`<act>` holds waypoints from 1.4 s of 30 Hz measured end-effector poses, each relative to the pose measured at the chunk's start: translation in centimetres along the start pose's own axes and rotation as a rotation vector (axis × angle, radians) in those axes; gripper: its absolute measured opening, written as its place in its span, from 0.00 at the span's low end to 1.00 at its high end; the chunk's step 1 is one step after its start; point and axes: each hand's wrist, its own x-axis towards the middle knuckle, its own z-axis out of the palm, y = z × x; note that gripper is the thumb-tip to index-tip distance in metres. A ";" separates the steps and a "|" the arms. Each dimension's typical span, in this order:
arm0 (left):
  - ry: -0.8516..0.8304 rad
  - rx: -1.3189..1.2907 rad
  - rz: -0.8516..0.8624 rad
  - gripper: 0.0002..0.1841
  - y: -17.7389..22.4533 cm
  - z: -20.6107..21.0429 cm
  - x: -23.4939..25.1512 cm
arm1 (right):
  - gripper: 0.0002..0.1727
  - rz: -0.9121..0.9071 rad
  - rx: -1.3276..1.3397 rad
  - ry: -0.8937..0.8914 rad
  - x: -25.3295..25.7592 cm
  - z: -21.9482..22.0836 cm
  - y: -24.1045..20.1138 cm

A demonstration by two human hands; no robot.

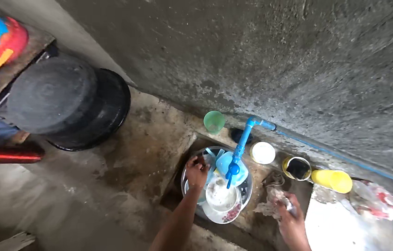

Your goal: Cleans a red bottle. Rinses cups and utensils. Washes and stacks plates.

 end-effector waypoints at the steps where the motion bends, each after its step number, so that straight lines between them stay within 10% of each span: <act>1: -0.018 0.122 0.092 0.13 0.7 -0.8 -0.8 | 0.21 0.003 0.028 -0.054 -0.3 0.5 0.2; 6: -0.435 0.545 0.272 0.16 4.4 -4.6 -4.8 | 0.24 0.082 -0.095 -0.309 -1.6 4.4 -1.2; 13: -0.360 -0.627 -0.129 0.12 5.4 -5.5 -10.7 | 0.23 -0.185 -0.328 -0.509 -3.8 8.3 1.4; 18: -0.518 -0.415 0.045 0.15 5.7 -5.0 -11.7 | 0.26 -0.168 -0.832 -1.090 -3.7 7.9 2.1; 25: -0.766 -0.395 -0.302 0.25 4.9 -2.9 -10.8 | 0.29 -0.385 -0.719 -0.939 -4.1 6.0 3.0; 27: -0.805 -0.194 -0.176 0.27 5.9 -3.0 -10.7 | 0.29 -0.247 -0.868 -1.128 -4.6 6.2 4.0; 32: -0.780 -0.231 -0.193 0.27 5.8 -1.8 -11.3 | 0.27 0.060 -0.621 -0.937 -4.3 7.0 4.4; 35: -0.902 -0.233 -0.308 0.32 5.3 -2.5 -10.1 | 0.30 -0.261 -0.597 -0.763 -5.9 6.8 4.8; 37: -0.970 -0.162 -0.287 0.36 5.5 -2.9 -9.3 | 0.32 -0.455 -0.737 -0.950 -5.9 6.5 5.1; 42: -0.821 -0.231 -0.273 0.33 5.7 -2.2 -10.9 | 0.27 -0.019 -0.802 -1.241 -3.8 6.8 4.4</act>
